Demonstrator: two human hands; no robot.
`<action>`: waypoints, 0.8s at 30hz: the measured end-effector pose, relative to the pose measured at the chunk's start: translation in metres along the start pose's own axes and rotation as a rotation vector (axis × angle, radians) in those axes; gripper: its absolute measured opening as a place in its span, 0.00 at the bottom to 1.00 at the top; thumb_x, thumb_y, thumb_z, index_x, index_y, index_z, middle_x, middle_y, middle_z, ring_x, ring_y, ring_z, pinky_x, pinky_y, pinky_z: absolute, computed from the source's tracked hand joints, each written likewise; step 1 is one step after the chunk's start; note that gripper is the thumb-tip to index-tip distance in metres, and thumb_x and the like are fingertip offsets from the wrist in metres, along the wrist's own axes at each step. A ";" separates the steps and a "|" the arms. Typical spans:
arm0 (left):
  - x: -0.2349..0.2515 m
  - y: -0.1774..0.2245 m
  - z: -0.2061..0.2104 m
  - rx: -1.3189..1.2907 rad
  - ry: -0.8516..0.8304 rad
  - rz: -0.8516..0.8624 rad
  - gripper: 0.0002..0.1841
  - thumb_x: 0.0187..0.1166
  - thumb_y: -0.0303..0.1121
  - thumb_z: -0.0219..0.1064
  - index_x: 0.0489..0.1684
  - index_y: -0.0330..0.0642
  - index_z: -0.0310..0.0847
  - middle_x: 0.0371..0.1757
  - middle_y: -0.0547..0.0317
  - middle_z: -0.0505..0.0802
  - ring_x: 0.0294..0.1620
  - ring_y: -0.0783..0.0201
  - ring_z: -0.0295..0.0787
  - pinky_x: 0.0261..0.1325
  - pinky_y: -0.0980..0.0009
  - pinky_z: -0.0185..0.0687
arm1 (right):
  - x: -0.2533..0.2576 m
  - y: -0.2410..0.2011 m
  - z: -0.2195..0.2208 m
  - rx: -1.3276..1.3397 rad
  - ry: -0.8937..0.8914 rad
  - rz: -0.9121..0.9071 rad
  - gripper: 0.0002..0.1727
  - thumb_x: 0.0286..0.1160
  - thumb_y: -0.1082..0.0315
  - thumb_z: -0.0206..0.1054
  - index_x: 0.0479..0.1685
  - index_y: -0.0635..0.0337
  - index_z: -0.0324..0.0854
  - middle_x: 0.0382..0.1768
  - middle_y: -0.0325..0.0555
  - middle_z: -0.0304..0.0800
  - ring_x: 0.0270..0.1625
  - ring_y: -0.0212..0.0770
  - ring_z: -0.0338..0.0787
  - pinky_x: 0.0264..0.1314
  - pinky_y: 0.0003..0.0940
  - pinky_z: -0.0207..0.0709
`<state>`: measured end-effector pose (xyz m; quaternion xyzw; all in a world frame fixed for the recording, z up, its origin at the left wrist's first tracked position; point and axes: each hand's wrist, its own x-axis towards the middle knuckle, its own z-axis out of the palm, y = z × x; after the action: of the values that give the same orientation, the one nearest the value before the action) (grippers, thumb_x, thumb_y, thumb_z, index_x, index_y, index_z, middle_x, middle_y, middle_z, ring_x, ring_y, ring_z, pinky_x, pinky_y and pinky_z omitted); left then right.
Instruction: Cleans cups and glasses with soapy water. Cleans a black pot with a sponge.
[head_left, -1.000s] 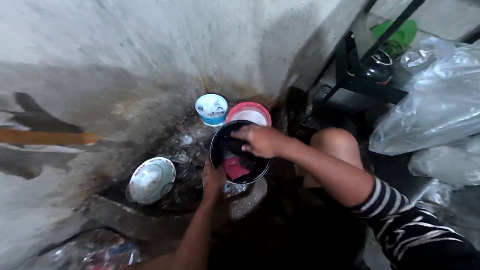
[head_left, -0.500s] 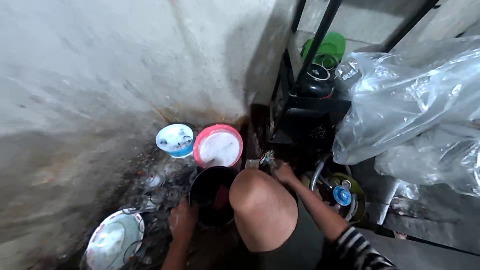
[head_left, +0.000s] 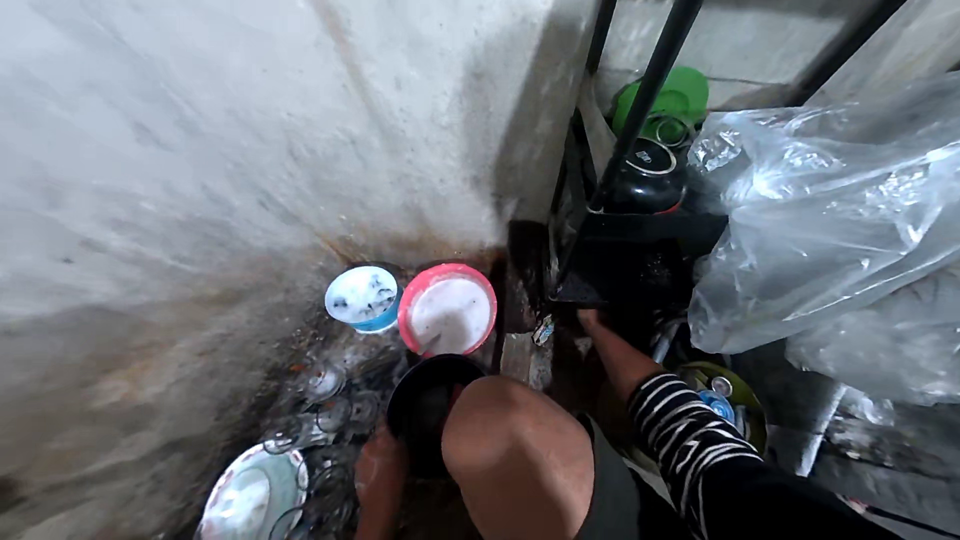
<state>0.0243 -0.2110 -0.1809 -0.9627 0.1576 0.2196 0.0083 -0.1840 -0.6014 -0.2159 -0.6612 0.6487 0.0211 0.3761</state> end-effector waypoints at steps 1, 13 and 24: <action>0.000 -0.002 0.001 0.003 0.005 0.026 0.30 0.84 0.40 0.65 0.86 0.45 0.68 0.61 0.32 0.90 0.61 0.32 0.89 0.59 0.35 0.84 | -0.002 0.002 0.003 0.028 0.043 0.012 0.26 0.92 0.61 0.54 0.81 0.70 0.72 0.82 0.66 0.73 0.87 0.59 0.69 0.90 0.53 0.59; -0.015 -0.001 -0.035 -0.107 -0.127 0.072 0.29 0.87 0.53 0.58 0.81 0.47 0.75 0.81 0.44 0.79 0.75 0.40 0.81 0.73 0.39 0.77 | -0.089 0.011 0.020 0.167 0.480 0.056 0.27 0.93 0.55 0.51 0.79 0.62 0.77 0.72 0.67 0.83 0.76 0.65 0.83 0.80 0.61 0.71; -0.041 -0.003 -0.060 -0.378 0.024 0.409 0.24 0.87 0.47 0.60 0.76 0.45 0.80 0.81 0.47 0.80 0.85 0.47 0.70 0.87 0.47 0.63 | -0.191 0.021 -0.030 0.009 -0.076 -0.487 0.22 0.94 0.73 0.43 0.75 0.85 0.65 0.67 0.70 0.79 0.65 0.35 0.79 0.73 0.24 0.69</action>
<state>0.0154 -0.2012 -0.1095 -0.8980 0.3049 0.2309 -0.2175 -0.2464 -0.4537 -0.1053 -0.7950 0.4559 -0.0483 0.3971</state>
